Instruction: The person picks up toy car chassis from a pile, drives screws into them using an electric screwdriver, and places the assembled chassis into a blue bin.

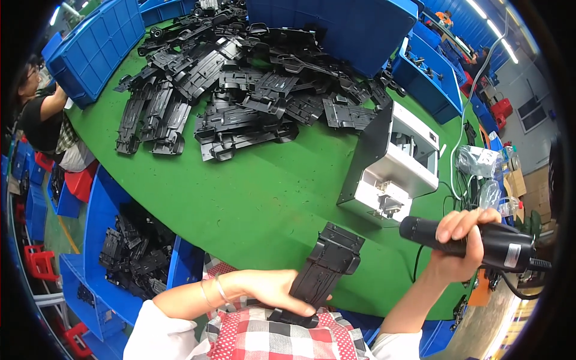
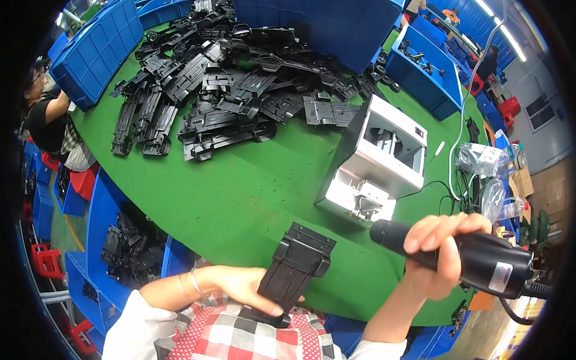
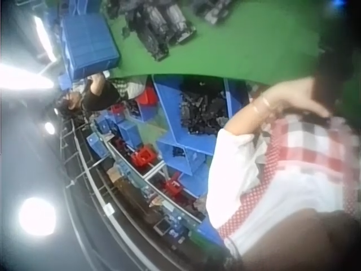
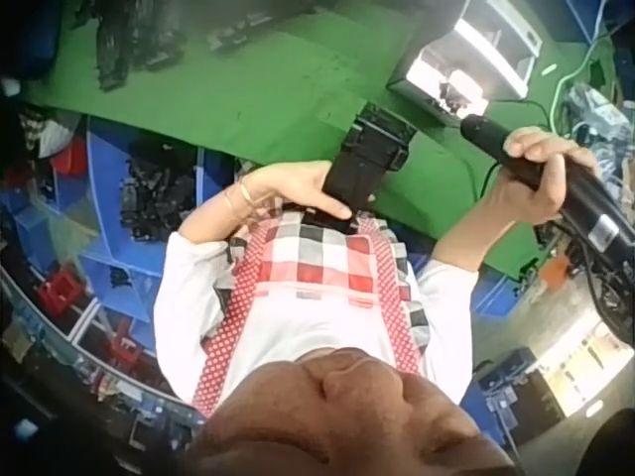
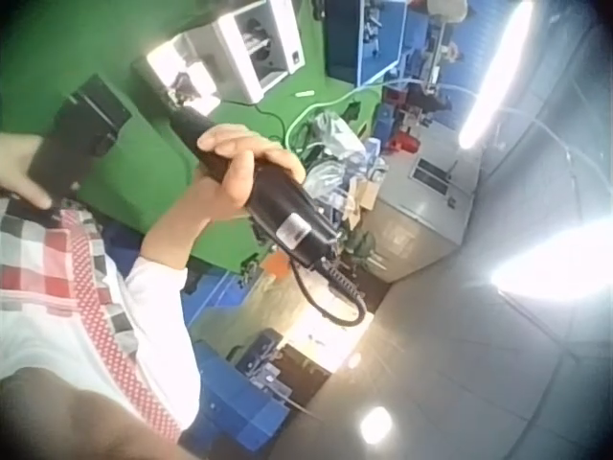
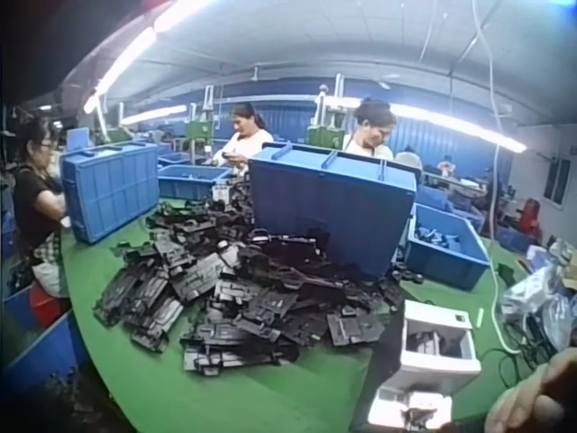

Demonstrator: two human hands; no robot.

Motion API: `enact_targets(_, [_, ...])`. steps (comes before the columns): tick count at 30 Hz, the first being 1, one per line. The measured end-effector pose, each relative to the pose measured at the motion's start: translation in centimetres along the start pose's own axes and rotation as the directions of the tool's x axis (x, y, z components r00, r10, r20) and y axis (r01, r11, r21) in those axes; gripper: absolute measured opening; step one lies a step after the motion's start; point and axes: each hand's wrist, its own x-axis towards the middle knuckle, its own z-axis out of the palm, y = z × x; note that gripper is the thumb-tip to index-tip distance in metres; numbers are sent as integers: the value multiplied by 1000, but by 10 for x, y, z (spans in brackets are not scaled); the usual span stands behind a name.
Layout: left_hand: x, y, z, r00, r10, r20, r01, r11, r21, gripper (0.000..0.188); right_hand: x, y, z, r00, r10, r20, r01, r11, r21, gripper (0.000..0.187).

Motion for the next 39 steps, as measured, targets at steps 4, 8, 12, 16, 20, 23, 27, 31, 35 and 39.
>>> enact_targets(4, [-7,5,-4,1000,-16,-13,16,1000,-25,47,-3,26,14,989,-140,-54,119,951,-287,30])
enact_targets(8, [-3,26,-14,883,58,-465,-143,978,-150,48,-1,26,11,999,-14,-45,2,962,-274,27])
enact_targets(12, [8,36,-24,718,155,-679,-230,973,-21,46,-15,18,11,981,190,-49,-187,981,58,25])
enact_targets(16, [15,36,-24,710,158,-686,-289,954,-79,45,-33,6,31,974,225,22,-224,952,207,29])
enact_targets(20, [19,34,-25,700,157,-697,-293,953,-80,46,-41,10,40,963,262,67,-270,949,164,31])
enact_targets(23, [23,37,-23,730,149,-667,-295,949,-111,47,-46,15,38,962,258,86,-269,950,158,32])
enact_targets(27, [25,33,-19,697,186,-692,-302,952,-48,45,-50,17,39,956,253,151,-272,955,116,32])
enact_targets(31, [30,25,-20,699,208,-684,-335,940,-57,46,-48,18,32,949,225,222,-263,952,159,34])
enact_targets(35, [16,43,-19,872,-22,-489,-159,931,-327,54,-25,8,7,976,79,201,-146,926,347,30])
enact_targets(39, [18,29,-22,789,80,-609,-224,961,-163,45,-7,11,-1,996,-66,-57,63,997,-54,27])
